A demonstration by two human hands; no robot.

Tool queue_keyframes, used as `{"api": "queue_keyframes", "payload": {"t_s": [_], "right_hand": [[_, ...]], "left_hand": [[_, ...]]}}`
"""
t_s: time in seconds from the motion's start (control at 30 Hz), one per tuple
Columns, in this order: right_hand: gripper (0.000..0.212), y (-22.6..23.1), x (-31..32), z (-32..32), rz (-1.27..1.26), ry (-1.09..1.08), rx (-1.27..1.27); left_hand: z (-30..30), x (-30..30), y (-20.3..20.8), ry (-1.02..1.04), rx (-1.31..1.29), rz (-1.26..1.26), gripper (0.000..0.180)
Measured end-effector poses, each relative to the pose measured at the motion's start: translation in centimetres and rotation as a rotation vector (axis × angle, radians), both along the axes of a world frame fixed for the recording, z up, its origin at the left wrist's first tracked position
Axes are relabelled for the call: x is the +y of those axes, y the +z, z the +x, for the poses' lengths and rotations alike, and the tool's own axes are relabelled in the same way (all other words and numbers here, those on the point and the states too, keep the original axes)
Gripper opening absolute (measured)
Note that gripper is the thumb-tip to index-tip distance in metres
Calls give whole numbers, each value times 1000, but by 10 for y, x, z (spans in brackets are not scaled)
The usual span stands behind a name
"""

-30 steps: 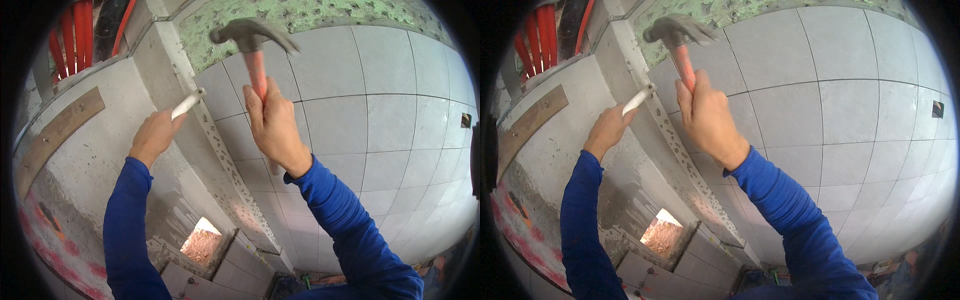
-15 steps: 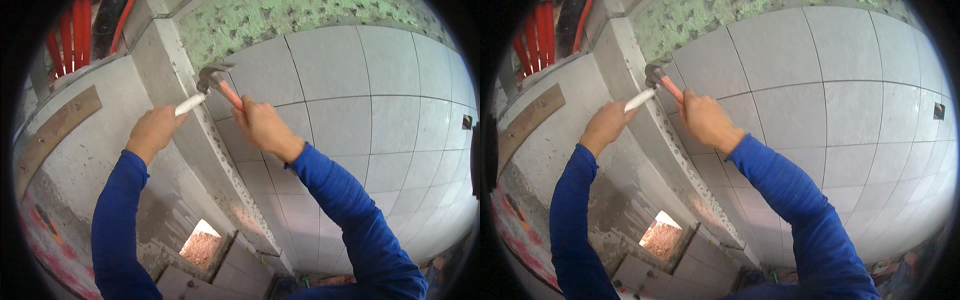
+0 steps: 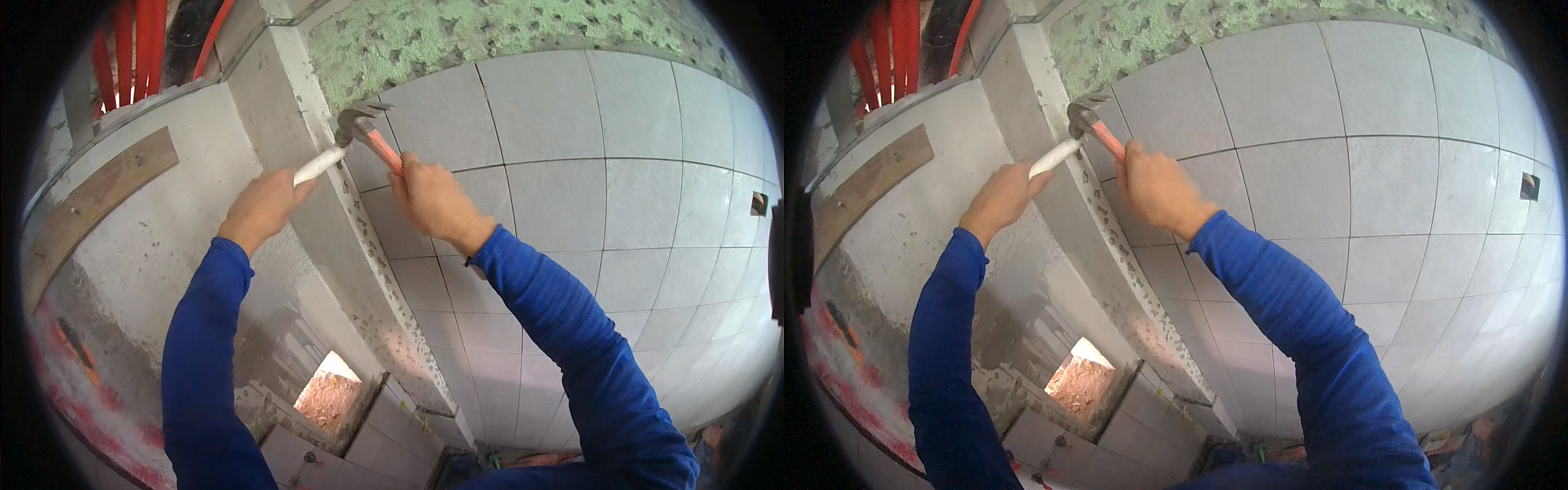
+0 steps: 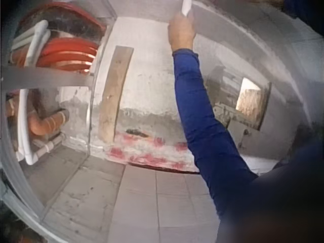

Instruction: The person uses a hammer and a white plastic trim piece to secure the trim along a wall edge. They repeatedly tap the trim into place, adjusting its position along the vertical edge of a tiled wall.

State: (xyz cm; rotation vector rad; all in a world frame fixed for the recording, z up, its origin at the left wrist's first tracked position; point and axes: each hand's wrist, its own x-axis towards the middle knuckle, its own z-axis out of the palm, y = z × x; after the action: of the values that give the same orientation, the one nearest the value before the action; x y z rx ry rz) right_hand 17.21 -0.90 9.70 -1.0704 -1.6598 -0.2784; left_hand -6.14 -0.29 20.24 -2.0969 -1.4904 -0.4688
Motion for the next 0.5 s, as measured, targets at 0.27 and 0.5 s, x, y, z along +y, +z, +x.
{"api": "queue_keyframes", "payload": {"t_s": [0.27, 0.5], "right_hand": [[28, -10, -42, 3, 195, 185, 264], [28, -17, -13, -8, 22, 58, 163]], "left_hand": [[-15, -12, -1, -45, -34, 18, 53], [-1, -17, -3, 60, 134, 107, 49]]}}
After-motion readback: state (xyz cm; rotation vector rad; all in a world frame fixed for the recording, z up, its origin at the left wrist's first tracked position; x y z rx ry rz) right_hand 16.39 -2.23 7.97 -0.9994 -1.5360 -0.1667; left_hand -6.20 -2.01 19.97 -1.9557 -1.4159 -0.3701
